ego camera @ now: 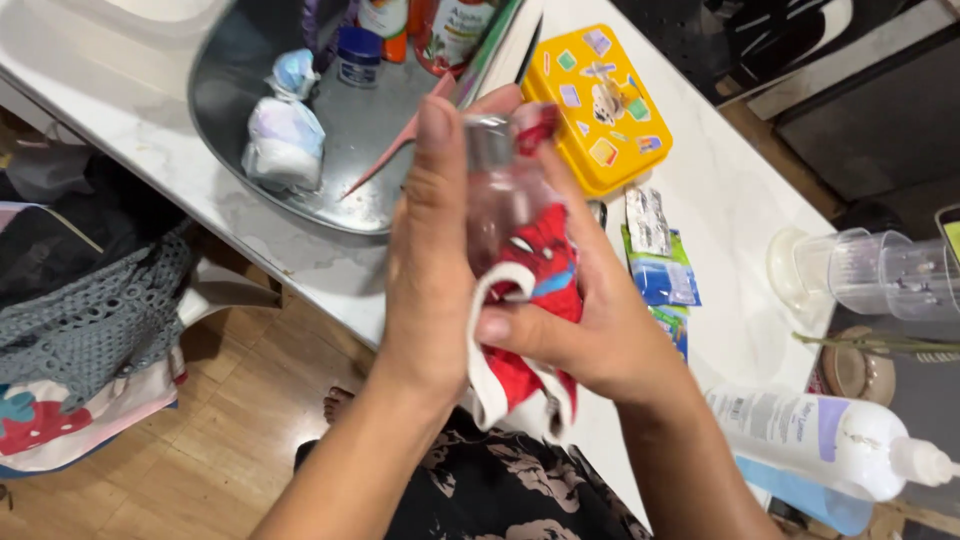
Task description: The person packs a clear cosmetic bag with daily essentials. They place a book, hair scrunchies, and a small pouch into a tray, then wipe and pack several bottles, tubes, and a compact into the bag using a cloth.
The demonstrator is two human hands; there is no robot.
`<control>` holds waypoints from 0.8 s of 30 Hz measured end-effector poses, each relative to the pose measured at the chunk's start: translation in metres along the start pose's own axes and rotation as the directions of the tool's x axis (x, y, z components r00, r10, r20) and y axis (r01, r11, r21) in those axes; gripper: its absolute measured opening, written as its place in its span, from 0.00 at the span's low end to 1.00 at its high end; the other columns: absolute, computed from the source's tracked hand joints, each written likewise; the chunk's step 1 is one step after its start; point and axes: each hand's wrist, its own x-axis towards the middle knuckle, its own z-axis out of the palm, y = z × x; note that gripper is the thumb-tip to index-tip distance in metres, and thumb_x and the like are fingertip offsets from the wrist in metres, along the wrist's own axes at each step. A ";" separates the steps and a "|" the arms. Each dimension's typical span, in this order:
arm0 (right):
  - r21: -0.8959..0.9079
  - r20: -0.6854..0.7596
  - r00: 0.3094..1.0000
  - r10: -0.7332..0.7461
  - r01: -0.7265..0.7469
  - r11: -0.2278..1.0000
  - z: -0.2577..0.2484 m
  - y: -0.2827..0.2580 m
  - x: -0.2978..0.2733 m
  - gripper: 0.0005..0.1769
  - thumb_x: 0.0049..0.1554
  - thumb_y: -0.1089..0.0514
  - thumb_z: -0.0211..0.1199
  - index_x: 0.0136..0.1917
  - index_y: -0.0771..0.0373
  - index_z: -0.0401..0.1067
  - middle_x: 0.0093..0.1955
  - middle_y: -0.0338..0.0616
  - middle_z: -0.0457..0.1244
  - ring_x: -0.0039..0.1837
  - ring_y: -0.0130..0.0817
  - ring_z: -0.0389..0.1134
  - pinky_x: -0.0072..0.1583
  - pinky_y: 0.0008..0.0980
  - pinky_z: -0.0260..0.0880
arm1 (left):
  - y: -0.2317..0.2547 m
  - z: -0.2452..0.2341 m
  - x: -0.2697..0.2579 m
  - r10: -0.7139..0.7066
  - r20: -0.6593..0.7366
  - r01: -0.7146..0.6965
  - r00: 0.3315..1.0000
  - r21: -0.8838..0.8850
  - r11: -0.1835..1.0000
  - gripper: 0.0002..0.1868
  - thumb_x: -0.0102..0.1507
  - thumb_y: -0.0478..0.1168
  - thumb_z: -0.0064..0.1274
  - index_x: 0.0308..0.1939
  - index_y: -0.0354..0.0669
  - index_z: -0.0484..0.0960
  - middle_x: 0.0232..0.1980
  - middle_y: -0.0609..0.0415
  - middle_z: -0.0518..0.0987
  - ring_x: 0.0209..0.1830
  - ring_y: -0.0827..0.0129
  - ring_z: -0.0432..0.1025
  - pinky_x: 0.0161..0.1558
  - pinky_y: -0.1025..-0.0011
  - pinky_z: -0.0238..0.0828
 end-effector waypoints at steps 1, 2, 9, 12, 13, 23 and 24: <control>-0.024 -0.025 1.000 0.012 -0.013 1.000 -0.008 0.004 -0.005 0.62 0.48 0.57 0.78 0.85 0.65 0.42 0.78 0.55 0.54 0.75 0.41 0.59 0.75 0.39 0.60 | 0.000 0.003 -0.004 0.079 0.018 -0.081 0.997 0.152 0.985 0.48 0.71 0.73 0.27 0.76 0.34 0.60 0.66 0.42 0.61 0.60 0.57 0.65 0.61 0.63 0.64; -0.047 -0.050 0.998 0.025 -0.027 0.999 -0.015 0.007 -0.010 0.59 0.47 0.58 0.78 0.83 0.68 0.47 0.74 0.56 0.57 0.72 0.41 0.61 0.73 0.39 0.63 | 0.001 0.006 -0.008 0.154 0.048 -0.161 0.987 0.299 0.941 0.50 0.70 0.76 0.23 0.77 0.37 0.56 0.76 0.40 0.61 0.70 0.53 0.67 0.70 0.61 0.65; -0.348 -0.098 0.856 -0.507 0.448 0.824 -0.014 0.006 -0.027 0.42 0.58 0.52 0.77 0.75 0.63 0.54 0.72 0.41 0.56 0.73 0.30 0.61 0.72 0.32 0.64 | 0.006 0.012 -0.015 0.451 0.144 -0.403 0.881 0.729 0.554 0.48 0.74 0.73 0.00 0.82 0.39 0.41 0.85 0.41 0.37 0.86 0.55 0.32 0.86 0.55 0.25; -0.315 -0.198 0.820 -0.538 0.466 0.827 -0.017 -0.011 -0.014 0.27 0.65 0.49 0.71 0.63 0.64 0.60 0.58 0.41 0.58 0.58 0.29 0.62 0.59 0.29 0.62 | -0.010 0.029 -0.018 0.480 0.053 -0.394 0.876 0.652 0.647 0.43 0.77 0.70 0.07 0.81 0.38 0.41 0.83 0.41 0.42 0.86 0.54 0.38 0.87 0.57 0.31; -0.286 -0.240 0.818 -0.522 0.455 0.844 -0.023 -0.016 -0.007 0.22 0.67 0.48 0.69 0.58 0.65 0.62 0.52 0.41 0.59 0.52 0.28 0.62 0.54 0.29 0.61 | -0.015 0.033 -0.024 0.443 0.044 -0.372 0.896 0.622 0.689 0.43 0.79 0.70 0.12 0.81 0.36 0.41 0.82 0.39 0.45 0.85 0.53 0.42 0.86 0.56 0.36; -0.234 -0.299 0.834 -0.463 0.407 0.883 -0.018 -0.011 0.022 0.19 0.73 0.45 0.56 0.55 0.64 0.70 0.46 0.39 0.68 0.47 0.26 0.70 0.52 0.27 0.73 | -0.011 0.014 -0.019 0.275 0.085 -0.225 0.958 0.818 0.530 0.39 0.74 0.59 0.33 0.69 0.20 0.56 0.59 0.23 0.71 0.57 0.33 0.71 0.55 0.51 0.71; -0.240 -0.300 0.836 -0.459 0.399 0.885 -0.017 -0.011 0.024 0.18 0.72 0.45 0.57 0.56 0.64 0.70 0.47 0.38 0.68 0.48 0.25 0.70 0.53 0.26 0.72 | -0.010 0.013 -0.018 0.259 0.069 -0.193 0.963 0.851 0.489 0.39 0.73 0.60 0.33 0.68 0.21 0.59 0.57 0.24 0.72 0.56 0.33 0.71 0.54 0.49 0.70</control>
